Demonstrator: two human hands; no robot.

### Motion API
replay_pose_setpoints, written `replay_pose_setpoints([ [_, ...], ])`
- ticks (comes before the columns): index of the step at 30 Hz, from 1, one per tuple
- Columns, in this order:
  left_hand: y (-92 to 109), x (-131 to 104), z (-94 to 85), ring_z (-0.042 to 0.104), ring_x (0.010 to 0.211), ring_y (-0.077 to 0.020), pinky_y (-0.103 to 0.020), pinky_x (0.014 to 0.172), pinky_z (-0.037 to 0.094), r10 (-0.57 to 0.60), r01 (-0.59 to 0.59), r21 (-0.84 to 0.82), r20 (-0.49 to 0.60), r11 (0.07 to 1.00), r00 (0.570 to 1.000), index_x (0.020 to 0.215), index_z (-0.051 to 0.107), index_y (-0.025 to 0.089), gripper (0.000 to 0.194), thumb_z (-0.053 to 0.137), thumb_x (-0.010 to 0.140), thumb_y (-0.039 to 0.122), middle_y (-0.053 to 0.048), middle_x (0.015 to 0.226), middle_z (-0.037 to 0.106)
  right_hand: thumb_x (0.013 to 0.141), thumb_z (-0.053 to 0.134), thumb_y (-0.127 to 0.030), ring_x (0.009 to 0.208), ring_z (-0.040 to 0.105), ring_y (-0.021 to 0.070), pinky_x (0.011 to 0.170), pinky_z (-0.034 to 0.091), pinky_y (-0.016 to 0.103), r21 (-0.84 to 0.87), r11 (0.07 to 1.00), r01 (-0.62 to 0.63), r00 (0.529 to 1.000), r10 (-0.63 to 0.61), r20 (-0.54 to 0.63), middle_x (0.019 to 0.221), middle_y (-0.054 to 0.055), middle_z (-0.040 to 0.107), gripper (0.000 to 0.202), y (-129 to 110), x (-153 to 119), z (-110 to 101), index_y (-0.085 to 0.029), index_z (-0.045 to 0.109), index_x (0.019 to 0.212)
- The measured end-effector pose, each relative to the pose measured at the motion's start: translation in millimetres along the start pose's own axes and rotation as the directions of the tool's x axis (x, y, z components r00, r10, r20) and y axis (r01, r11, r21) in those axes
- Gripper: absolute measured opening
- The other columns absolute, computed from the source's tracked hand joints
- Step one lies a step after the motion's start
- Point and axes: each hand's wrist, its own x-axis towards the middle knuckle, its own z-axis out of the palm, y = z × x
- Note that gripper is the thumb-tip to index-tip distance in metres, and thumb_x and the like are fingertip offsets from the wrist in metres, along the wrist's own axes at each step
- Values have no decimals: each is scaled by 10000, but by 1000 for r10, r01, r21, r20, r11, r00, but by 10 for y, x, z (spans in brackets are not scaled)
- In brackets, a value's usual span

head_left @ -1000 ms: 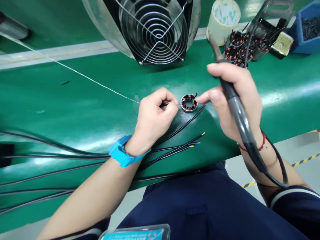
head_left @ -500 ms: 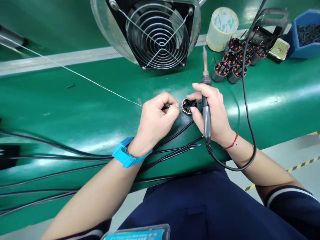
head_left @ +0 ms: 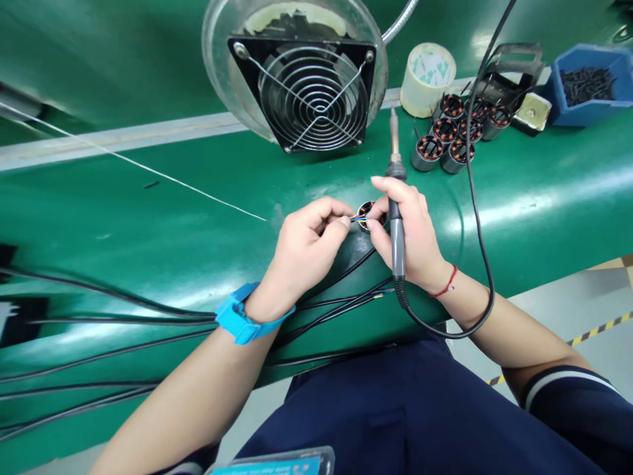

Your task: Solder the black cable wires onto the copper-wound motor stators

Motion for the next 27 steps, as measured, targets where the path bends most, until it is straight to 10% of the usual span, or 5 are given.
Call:
replay_pose_setpoints([
  [13,-45,-43,39,511,592,-125,-253,557,406,-3,2,-109,-17,994,1000,777,528,218,87,589,839,218,23,674,581,986,483,-262,845,610,207,858,449,388,-94,977,194,980,-197,-24,815,-24,698,295,-102,29,31,-266,510,1280],
  [27,-57,-37,37,551,593,-127,-252,559,440,-27,26,-130,-11,991,1000,777,540,215,83,606,826,226,14,673,611,919,529,-214,925,604,219,945,436,403,-49,995,89,996,-89,-6,857,-12,703,419,6,30,-3,-248,470,1332],
])
